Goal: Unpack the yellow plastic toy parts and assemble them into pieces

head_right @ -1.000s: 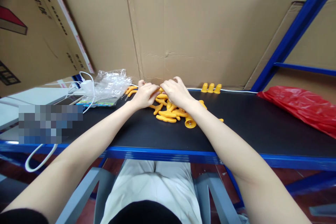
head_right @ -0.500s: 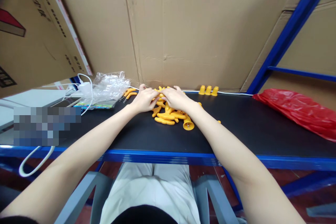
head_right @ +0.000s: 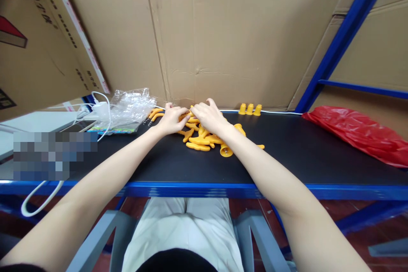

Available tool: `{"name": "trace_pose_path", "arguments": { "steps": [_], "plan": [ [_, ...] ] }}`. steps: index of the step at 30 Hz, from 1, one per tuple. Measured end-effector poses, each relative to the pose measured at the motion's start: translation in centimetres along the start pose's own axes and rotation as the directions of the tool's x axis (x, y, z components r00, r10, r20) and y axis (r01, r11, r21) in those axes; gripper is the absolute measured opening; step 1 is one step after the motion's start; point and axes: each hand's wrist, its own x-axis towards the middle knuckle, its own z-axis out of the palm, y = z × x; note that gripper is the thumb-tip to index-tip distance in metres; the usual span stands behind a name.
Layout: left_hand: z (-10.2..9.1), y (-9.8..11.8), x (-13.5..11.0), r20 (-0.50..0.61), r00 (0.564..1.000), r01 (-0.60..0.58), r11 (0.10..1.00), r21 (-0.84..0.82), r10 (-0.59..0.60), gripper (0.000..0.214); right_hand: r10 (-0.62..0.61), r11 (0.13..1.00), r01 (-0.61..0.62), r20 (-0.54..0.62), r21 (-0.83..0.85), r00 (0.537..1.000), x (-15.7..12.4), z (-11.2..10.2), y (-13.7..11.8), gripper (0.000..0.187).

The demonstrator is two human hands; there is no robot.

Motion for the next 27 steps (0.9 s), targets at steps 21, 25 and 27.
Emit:
{"name": "trace_pose_path", "arguments": {
  "steps": [21, 25, 27],
  "plan": [
    [-0.6, 0.7, -0.2, 0.003, 0.997, -0.076, 0.984, 0.159, 0.076, 0.022, 0.012, 0.987, -0.018, 0.035, 0.158, 0.999, -0.3, 1.4, 0.1, 0.03],
    [-0.6, 0.6, -0.1, -0.013, 0.999, -0.032, 0.99, 0.137, 0.034, 0.023, 0.042, 0.988, -0.047, 0.034, 0.147, 0.999, -0.1, 0.6, -0.2, 0.027],
    [-0.6, 0.5, 0.0, -0.014, 1.0, -0.02, 0.994, 0.107, 0.022, 0.023, 0.047, 0.991, -0.05, 0.024, 0.126, 0.999, 0.0, 0.2, -0.3, 0.028]
  ]
}}
